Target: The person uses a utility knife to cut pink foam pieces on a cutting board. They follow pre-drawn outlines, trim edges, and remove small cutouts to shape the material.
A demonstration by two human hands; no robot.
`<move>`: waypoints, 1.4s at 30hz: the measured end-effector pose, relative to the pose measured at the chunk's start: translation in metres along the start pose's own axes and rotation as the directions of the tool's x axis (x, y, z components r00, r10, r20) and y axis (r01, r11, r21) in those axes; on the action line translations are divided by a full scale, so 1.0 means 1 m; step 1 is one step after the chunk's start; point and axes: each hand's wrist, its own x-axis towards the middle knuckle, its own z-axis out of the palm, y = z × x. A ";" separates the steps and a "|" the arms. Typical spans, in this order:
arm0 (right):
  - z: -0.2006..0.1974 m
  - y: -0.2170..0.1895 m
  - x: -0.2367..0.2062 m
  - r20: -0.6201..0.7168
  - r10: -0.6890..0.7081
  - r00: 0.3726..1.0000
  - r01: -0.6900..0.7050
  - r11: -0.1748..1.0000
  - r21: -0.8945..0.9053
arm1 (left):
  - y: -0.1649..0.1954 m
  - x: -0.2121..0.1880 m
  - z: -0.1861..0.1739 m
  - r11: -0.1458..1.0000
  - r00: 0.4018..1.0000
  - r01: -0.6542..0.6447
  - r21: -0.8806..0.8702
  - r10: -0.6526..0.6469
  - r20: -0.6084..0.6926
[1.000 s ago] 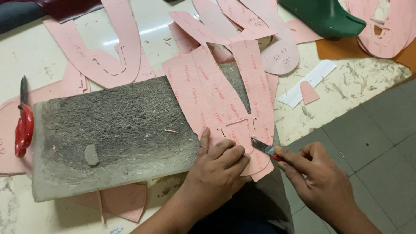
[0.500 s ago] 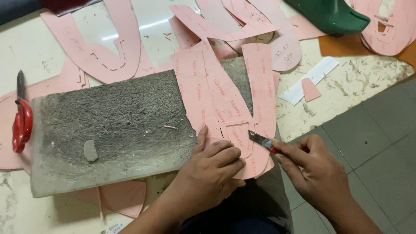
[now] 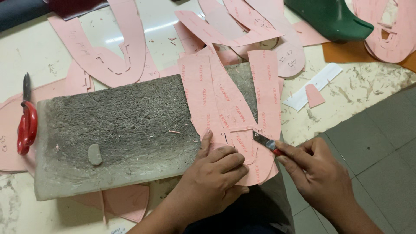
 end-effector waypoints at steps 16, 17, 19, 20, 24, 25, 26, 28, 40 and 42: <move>0.003 -0.008 0.003 0.019 0.101 0.995 -0.101 0.994 -0.038 | 0.002 0.001 0.000 1.000 1.000 0.012 -0.017 -0.013 -0.003; 0.003 -0.008 0.005 0.015 0.105 0.994 -0.104 0.993 -0.049 | 0.002 0.001 0.000 1.000 1.000 0.014 -0.013 -0.014 0.000; 0.004 -0.007 0.006 -0.010 0.060 0.998 -0.061 0.996 -0.066 | 0.003 0.001 0.000 1.000 1.000 0.008 -0.026 -0.009 -0.024; 0.005 -0.006 0.007 -0.027 0.040 0.999 -0.041 0.996 -0.074 | 0.002 0.001 0.001 1.000 0.999 0.001 -0.031 -0.002 -0.037; 0.007 0.002 0.001 0.019 0.116 0.993 -0.116 0.993 -0.016 | 0.000 -0.001 0.001 1.000 0.999 0.000 -0.025 -0.001 -0.040; 0.009 0.006 0.004 0.026 0.119 0.993 -0.117 0.991 -0.058 | 0.000 -0.001 0.002 1.000 0.999 -0.003 -0.012 0.002 -0.038; 0.011 0.011 0.006 0.038 0.127 0.991 -0.123 0.987 -0.100 | 0.000 -0.001 0.003 1.000 0.999 -0.004 -0.005 0.004 -0.032; 0.015 0.021 0.011 -0.122 0.146 0.982 -0.144 0.989 0.022 | 0.000 -0.003 0.004 1.000 0.999 -0.010 -0.014 0.009 -0.037; 0.011 0.015 -0.014 -0.084 0.019 0.996 0.008 0.951 0.308 | 0.003 -0.021 0.016 0.971 0.968 -0.033 0.237 0.090 -0.235; 0.006 0.004 -0.014 -0.091 -0.034 0.995 0.053 0.974 0.219 | 0.007 -0.025 0.020 0.963 0.953 0.008 0.269 0.074 -0.293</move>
